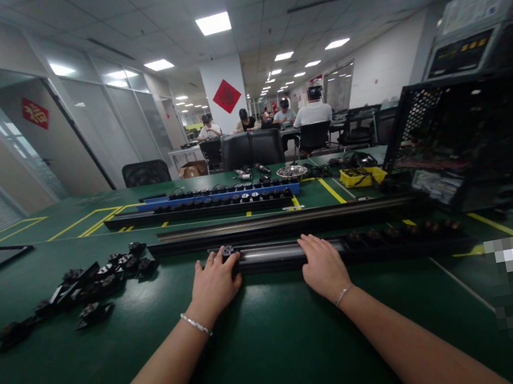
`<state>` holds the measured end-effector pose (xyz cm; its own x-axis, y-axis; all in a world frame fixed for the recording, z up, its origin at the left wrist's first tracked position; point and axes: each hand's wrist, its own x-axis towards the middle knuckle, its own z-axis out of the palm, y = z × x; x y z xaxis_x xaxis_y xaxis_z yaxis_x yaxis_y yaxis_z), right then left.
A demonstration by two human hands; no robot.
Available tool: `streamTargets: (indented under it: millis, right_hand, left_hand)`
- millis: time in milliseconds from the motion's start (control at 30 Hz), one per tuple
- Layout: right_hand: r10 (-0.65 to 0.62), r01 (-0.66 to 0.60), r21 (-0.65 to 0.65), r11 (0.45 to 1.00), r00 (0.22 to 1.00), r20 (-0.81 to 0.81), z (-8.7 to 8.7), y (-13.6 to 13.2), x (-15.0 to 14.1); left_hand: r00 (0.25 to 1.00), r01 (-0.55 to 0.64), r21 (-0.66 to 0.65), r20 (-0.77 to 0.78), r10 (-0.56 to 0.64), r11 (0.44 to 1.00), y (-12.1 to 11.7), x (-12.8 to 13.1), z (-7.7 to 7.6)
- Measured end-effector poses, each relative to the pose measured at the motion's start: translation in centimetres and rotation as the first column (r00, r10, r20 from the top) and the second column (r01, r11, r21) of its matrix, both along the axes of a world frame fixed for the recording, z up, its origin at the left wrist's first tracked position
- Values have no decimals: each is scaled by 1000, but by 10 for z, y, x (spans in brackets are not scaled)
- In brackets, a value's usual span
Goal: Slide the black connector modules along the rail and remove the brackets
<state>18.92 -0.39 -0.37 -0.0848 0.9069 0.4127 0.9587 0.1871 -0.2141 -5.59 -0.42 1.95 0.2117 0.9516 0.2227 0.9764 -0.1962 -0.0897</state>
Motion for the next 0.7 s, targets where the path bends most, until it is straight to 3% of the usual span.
streamTargets:
  millis: [700]
  right_hand:
    - [0,0,-1,1000,1000,6,1,0,0]
  left_hand:
    - [998,-55,-12,15,56,998,1,-32,2]
